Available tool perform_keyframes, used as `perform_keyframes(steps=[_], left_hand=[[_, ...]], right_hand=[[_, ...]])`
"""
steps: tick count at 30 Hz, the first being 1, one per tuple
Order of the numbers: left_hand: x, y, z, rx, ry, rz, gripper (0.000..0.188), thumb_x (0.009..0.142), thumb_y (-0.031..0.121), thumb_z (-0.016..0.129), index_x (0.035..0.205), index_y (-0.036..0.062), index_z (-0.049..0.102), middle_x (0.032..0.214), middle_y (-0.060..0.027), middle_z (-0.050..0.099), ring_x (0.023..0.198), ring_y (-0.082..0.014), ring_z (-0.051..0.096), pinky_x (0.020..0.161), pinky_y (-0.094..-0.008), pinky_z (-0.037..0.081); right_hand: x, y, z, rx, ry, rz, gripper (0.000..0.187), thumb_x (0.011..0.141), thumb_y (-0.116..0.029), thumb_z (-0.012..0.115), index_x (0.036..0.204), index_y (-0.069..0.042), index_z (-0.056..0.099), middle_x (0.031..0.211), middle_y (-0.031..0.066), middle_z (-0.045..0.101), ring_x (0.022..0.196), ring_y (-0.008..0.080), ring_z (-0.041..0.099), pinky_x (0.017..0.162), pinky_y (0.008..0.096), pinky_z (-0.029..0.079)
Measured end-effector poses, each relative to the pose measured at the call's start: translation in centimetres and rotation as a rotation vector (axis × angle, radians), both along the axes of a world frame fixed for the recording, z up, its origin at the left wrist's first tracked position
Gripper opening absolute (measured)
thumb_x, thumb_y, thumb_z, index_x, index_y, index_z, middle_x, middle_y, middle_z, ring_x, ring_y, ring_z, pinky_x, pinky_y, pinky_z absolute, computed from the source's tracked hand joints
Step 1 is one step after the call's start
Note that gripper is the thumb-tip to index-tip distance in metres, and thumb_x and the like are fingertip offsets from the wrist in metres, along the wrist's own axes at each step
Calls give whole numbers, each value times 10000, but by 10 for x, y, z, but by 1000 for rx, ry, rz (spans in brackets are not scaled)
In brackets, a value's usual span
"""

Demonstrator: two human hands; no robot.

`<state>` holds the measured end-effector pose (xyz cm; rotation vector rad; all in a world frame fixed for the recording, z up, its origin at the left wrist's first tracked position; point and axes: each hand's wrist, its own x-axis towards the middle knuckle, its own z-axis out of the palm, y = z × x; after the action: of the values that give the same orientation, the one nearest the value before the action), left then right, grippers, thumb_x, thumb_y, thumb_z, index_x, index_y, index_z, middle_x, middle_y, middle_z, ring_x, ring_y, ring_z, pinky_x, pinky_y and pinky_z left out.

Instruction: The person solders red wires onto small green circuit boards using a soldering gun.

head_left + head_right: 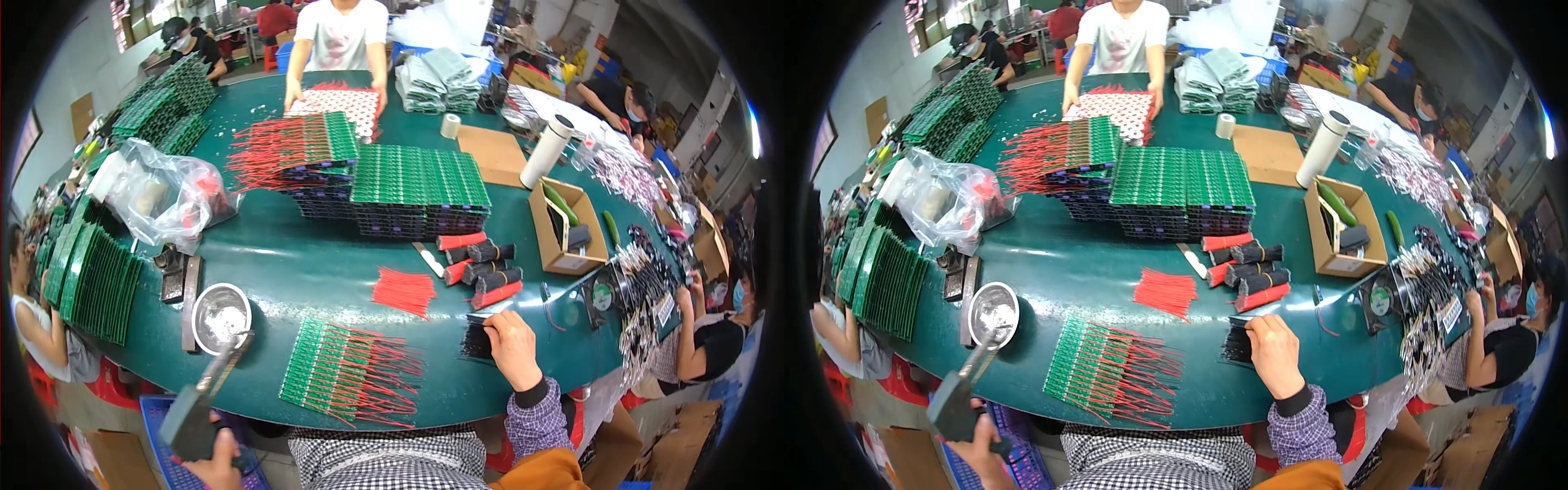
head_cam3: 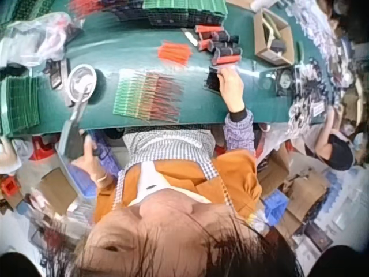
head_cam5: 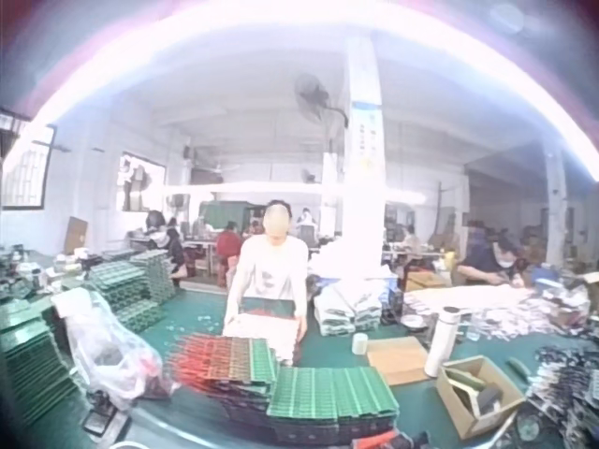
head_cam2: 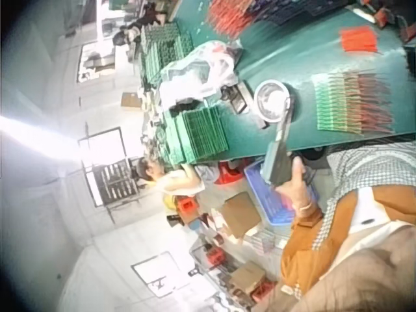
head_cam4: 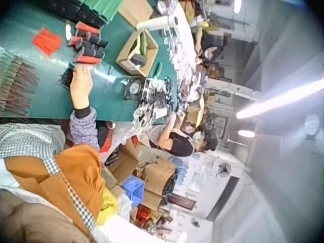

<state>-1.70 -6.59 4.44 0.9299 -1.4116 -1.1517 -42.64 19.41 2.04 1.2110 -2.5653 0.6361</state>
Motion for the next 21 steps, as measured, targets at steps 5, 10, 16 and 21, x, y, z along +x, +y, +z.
perform_keyframes(steps=[5, 10, 16, 21], left_hand=[[-35, 17, -10, 243, -44, -94, 476, 804, -61, 768, 1256, -58, 619, 1024, -144, 704, 575, -148, 589, 453, -273, 460], [-41, 17, -19, 279, -30, -131, 461, 799, -51, 793, 1226, -62, 620, 1024, -146, 703, 586, -151, 606, 458, -276, 472], [-43, 13, -20, 279, 16, -124, 460, 791, -55, 797, 1214, -67, 617, 1019, -148, 704, 575, -151, 604, 456, -277, 477], [-35, 9, -27, 323, -12, -147, 459, 792, -53, 792, 1217, -69, 620, 1022, -153, 702, 589, -154, 612, 460, -281, 484]], right_hand=[[-8, 0, 4, -11, -3, 5, 121, 883, 5, 725, 967, -33, 646, 909, 127, 642, 893, 347, 658, 772, 458, 538], [-8, -2, 7, -23, -27, 36, 125, 920, 7, 705, 1008, -33, 625, 955, 146, 621, 888, 381, 647, 770, 470, 531], [-6, -24, 47, 93, 63, 212, 138, 844, 37, 699, 962, -15, 649, 925, 150, 624, 883, 369, 659, 762, 452, 541], [-3, -62, 60, 447, 254, 378, 127, 748, -21, 704, 864, -40, 656, 868, 106, 609, 847, 298, 646, 719, 396, 552]])
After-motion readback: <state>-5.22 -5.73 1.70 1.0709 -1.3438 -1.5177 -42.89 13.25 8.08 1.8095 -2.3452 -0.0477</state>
